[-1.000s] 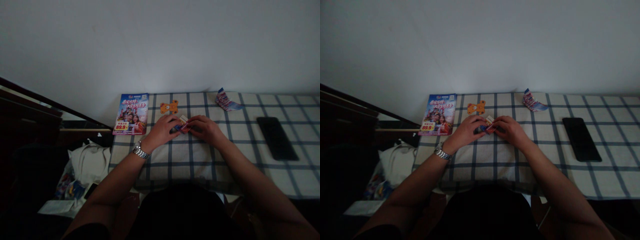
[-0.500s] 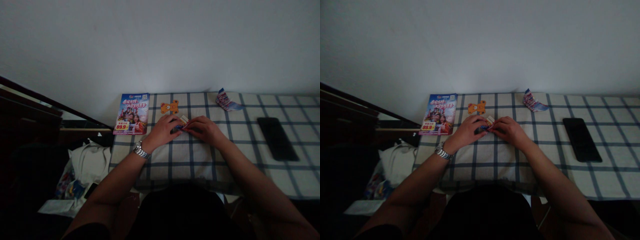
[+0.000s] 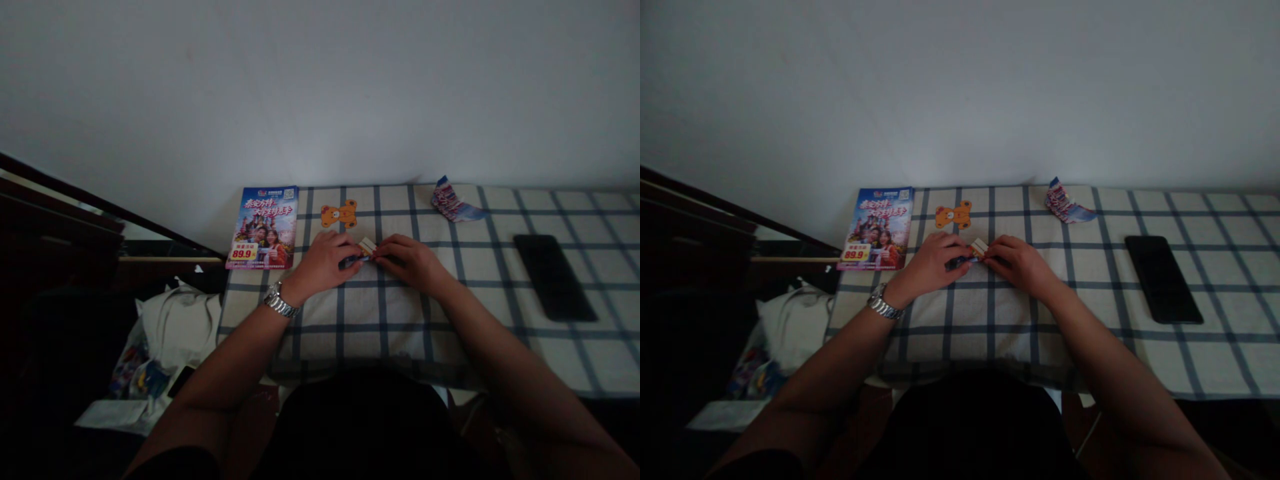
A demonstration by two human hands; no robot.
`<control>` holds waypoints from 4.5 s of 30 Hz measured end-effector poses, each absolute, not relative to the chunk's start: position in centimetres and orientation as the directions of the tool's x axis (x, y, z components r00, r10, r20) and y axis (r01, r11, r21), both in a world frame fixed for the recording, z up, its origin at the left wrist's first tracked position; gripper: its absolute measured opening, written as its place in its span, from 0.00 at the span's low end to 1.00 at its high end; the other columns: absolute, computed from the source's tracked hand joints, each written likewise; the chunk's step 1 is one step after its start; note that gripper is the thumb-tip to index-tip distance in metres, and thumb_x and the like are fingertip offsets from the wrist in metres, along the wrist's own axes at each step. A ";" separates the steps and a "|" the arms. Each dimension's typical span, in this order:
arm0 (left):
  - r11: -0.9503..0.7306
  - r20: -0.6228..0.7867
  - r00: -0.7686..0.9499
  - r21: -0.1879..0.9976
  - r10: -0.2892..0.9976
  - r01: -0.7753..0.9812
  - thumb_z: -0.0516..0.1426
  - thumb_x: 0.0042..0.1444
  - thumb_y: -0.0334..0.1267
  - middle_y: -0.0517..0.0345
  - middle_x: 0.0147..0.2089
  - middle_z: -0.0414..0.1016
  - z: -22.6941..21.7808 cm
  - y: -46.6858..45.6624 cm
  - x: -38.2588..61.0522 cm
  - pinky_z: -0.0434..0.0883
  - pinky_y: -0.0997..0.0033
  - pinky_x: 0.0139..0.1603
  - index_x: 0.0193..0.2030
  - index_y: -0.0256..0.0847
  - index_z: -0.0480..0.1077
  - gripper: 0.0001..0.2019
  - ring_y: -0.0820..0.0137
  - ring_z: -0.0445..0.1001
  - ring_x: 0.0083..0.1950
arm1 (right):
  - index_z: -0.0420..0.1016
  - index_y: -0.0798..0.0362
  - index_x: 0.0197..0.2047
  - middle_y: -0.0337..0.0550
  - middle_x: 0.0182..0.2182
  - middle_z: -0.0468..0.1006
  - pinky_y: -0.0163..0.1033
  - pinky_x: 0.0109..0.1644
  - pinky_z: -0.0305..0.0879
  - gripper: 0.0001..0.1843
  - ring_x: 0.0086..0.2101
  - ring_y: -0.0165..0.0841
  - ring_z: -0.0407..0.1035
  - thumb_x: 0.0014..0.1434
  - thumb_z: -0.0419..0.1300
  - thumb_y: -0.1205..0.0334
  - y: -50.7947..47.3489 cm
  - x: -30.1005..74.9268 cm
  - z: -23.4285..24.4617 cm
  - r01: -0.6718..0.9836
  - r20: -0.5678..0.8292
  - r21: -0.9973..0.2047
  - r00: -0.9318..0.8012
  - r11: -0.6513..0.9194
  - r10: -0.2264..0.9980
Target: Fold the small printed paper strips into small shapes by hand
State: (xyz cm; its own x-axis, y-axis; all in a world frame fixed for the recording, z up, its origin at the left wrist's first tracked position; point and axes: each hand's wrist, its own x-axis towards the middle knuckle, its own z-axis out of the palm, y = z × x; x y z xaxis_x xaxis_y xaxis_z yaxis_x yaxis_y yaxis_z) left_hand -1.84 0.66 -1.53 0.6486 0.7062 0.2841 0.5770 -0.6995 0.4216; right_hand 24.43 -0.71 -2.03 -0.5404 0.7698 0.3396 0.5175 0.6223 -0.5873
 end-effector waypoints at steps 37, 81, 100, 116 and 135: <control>-0.481 0.297 0.378 0.527 0.877 0.701 0.62 0.69 0.42 0.54 0.45 0.77 -2.7 0.8 -0.2 0.73 0.63 0.43 0.47 0.43 0.78 0.07 0.64 0.78 0.44 | 0.85 0.47 0.47 0.48 0.43 0.79 0.49 0.46 0.79 0.10 0.40 0.41 0.77 0.70 0.63 0.55 -0.3 22.6 -3.2 0.631 0.369 -0.608 -0.313 0.482 0.875; -0.359 0.258 0.401 0.911 0.879 0.201 0.62 0.68 0.43 0.51 0.53 0.82 -2.6 0.8 -0.6 0.78 0.62 0.55 0.56 0.42 0.75 0.13 0.64 0.82 0.51 | 0.73 0.45 0.54 0.43 0.44 0.82 0.46 0.49 0.78 0.19 0.43 0.39 0.79 0.64 0.70 0.49 -0.9 22.8 -2.9 0.181 0.212 -0.952 -0.190 0.247 0.959; -0.279 0.256 0.322 0.960 0.911 0.025 0.66 0.65 0.42 0.51 0.54 0.84 -2.3 0.5 -0.1 0.79 0.67 0.53 0.54 0.43 0.79 0.13 0.67 0.83 0.51 | 0.73 0.42 0.55 0.42 0.46 0.82 0.48 0.55 0.79 0.21 0.47 0.40 0.80 0.62 0.72 0.51 -1.6 22.2 -2.3 0.080 0.152 -0.981 -0.227 0.174 0.962; -0.224 0.197 0.374 0.974 0.906 0.030 0.66 0.65 0.47 0.50 0.51 0.84 -2.7 0.1 0.0 0.79 0.65 0.52 0.53 0.42 0.80 0.15 0.66 0.83 0.48 | 0.79 0.49 0.41 0.41 0.33 0.85 0.43 0.40 0.78 0.17 0.33 0.37 0.80 0.62 0.70 0.43 -1.5 22.4 -1.7 0.160 0.058 -0.983 -0.169 0.086 0.984; 0.058 0.015 0.272 0.964 0.962 -0.259 0.70 0.59 0.47 0.56 0.42 0.83 -2.5 -0.1 0.7 0.80 0.70 0.48 0.44 0.39 0.73 0.16 0.72 0.82 0.41 | 0.78 0.47 0.42 0.41 0.31 0.85 0.44 0.37 0.76 0.17 0.31 0.38 0.80 0.66 0.66 0.42 -2.1 22.5 -1.2 0.288 0.139 -0.943 -0.113 0.166 0.984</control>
